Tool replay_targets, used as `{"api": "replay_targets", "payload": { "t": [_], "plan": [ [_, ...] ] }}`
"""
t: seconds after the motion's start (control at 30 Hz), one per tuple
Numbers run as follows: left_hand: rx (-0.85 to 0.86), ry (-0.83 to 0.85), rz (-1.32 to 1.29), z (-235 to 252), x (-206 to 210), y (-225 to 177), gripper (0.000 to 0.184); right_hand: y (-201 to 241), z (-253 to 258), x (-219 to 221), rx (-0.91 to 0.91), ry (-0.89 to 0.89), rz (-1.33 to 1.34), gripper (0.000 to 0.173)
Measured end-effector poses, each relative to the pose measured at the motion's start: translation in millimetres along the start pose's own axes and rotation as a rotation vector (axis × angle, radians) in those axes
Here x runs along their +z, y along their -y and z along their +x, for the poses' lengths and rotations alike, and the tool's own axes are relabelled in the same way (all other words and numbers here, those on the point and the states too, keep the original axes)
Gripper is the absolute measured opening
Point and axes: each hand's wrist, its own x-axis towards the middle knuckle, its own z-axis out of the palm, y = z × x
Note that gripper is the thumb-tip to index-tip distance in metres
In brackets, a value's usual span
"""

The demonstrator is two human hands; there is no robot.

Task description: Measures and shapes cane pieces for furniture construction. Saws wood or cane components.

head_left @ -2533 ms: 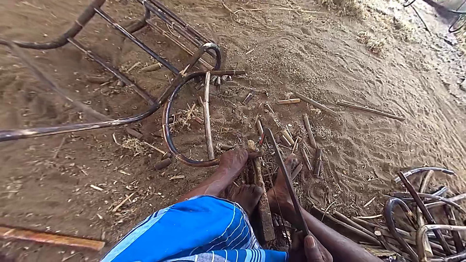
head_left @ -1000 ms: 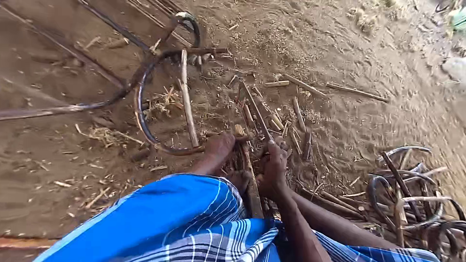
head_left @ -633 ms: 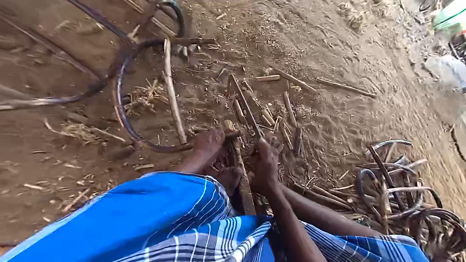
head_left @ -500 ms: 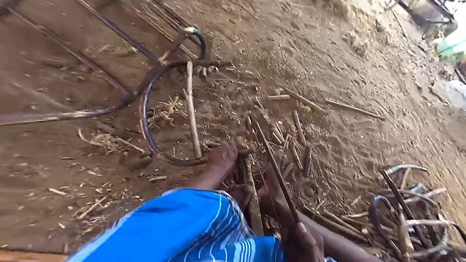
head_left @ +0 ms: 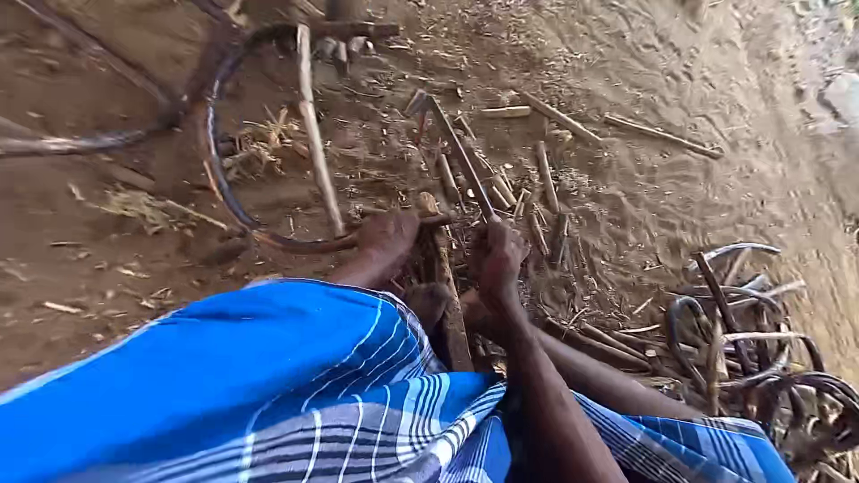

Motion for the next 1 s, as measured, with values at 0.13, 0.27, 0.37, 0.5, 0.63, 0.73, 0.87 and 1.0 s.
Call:
{"api": "replay_targets", "payload": {
  "t": [0.13, 0.27, 0.37, 0.5, 0.63, 0.73, 0.87, 1.0],
  "plan": [
    [-0.027, -0.014, 0.011, -2, -3, -1, 0.023, 41, -104, -40, 0.110, 0.024, 0.021, 0.054],
    [0.006, 0.003, 0.039, 3, -1, 6, 0.027, 28, -71, -16, 0.095, 0.078, -0.072, 0.043],
    [0.001, 0.037, 0.072, -2, -8, -6, 0.020, 13, -14, 13, -0.041, 0.027, -0.016, 0.052],
    [-0.004, 0.015, 0.012, -4, -9, -2, 0.025, 41, -112, -50, 0.068, 0.036, 0.026, 0.054],
    [0.076, -0.001, 0.056, -2, 9, 16, 0.028, 16, -49, -4, 0.004, 0.024, -0.066, 0.046],
    [0.037, -0.004, 0.057, -3, 2, 4, 0.021, 9, -12, 4, -0.003, 0.009, 0.027, 0.051],
    [-0.004, 0.001, -0.014, -4, -7, 4, 0.026, 44, -116, -52, 0.099, 0.055, 0.037, 0.054],
    [0.049, 0.022, 0.024, -1, 7, 13, 0.024, 12, -43, -5, -0.046, 0.036, -0.109, 0.044]
  ]
}}
